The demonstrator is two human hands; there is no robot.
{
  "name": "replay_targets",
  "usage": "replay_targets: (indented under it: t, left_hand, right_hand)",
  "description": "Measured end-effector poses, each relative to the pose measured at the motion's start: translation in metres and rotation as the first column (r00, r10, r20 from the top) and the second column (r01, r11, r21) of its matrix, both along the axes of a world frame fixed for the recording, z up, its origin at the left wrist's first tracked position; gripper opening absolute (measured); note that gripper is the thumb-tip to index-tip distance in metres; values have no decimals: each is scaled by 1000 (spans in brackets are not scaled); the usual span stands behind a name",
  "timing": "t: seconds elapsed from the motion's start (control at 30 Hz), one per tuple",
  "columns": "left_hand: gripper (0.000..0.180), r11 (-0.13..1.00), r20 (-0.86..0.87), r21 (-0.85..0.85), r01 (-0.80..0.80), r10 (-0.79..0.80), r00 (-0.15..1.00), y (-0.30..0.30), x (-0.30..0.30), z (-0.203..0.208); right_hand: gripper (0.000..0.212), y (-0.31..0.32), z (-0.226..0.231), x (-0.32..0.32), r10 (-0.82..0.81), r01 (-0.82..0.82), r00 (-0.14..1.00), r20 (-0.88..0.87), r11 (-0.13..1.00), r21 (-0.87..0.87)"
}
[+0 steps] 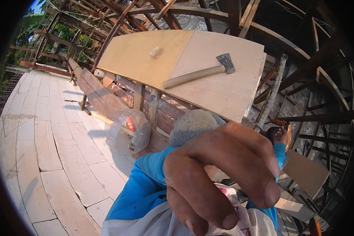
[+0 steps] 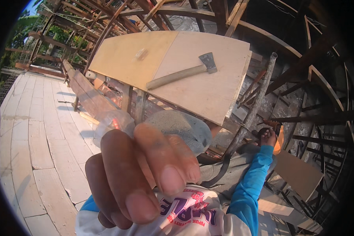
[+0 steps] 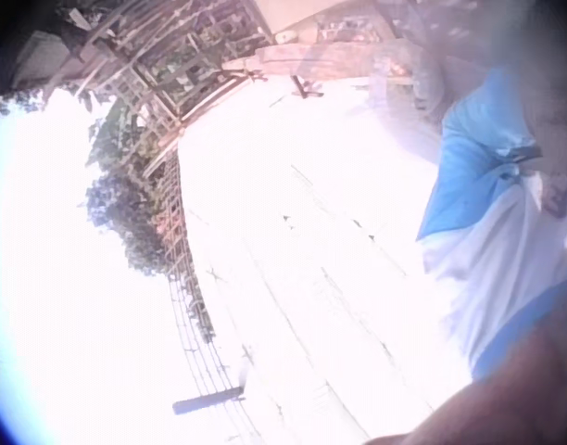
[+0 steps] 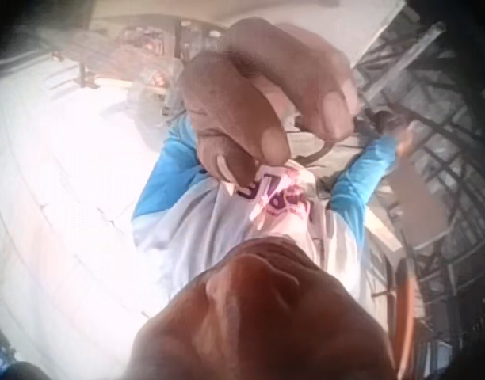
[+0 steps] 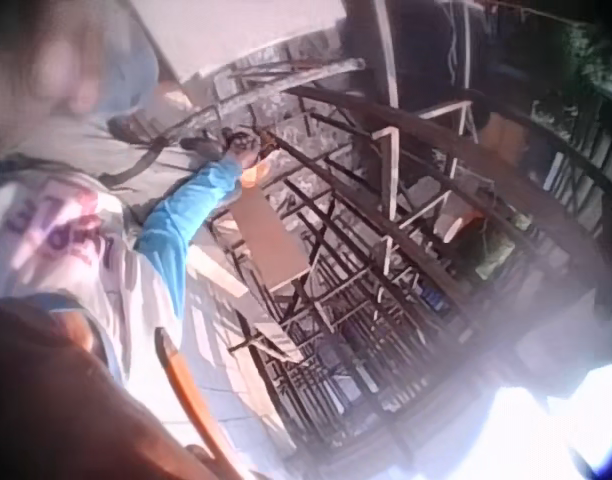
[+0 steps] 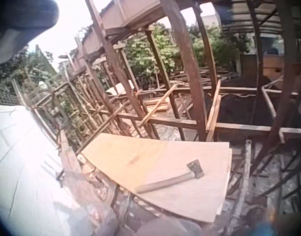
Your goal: The person fits wooden panels together on a frame, using a hatchet to trim the edges and a pencil to mark the boards for cutting, then reaches into a bucket for nails.
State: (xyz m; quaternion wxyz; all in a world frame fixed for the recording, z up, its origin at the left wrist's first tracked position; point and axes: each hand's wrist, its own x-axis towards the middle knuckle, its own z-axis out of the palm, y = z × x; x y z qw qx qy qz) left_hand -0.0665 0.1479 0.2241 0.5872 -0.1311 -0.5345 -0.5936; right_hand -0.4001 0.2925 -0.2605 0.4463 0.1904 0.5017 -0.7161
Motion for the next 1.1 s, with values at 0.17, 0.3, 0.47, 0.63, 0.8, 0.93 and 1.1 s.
replay_targets:
  t: [0.17, 0.3, 0.47, 0.63, 0.8, 0.93, 1.1]
  left_hand:
    - [15, 994, 326, 76, -72, 43, 944, -6, 12, -17]
    - [8, 913, 325, -331, -240, 348, 879, -3, 44, -28]
    - [10, 675, 194, -464, -574, 709, 678, -15, 137, -58]
    - [7, 157, 423, -457, -875, 904, -59, -46, 282, -82]
    - [18, 392, 833, -125, -912, 541, 118, -7, 389, -75]
    - [26, 734, 930, -295, -612, 73, -360, 4, 396, -143]
    - [49, 824, 930, -320, -467, 178, -322, -16, 422, -186]
  right_hand:
    - [26, 36, -50, -27, 184, -160, 979, -84, 958, 240]
    - [24, 45, -46, -20, 378, -274, 915, -140, 838, 472]
    - [22, 44, -43, -5, 572, -367, 813, -105, 644, 671]
    - [40, 45, -33, -23, 562, -358, 804, -195, 719, 596]
    - [37, 22, 1, 33, 583, -317, 746, -323, 736, 598]
    - [40, 11, 19, 58, 670, -341, 684, -289, 643, 686]
    - [29, 3, 27, 59, 789, -341, 550, -274, 512, 789]
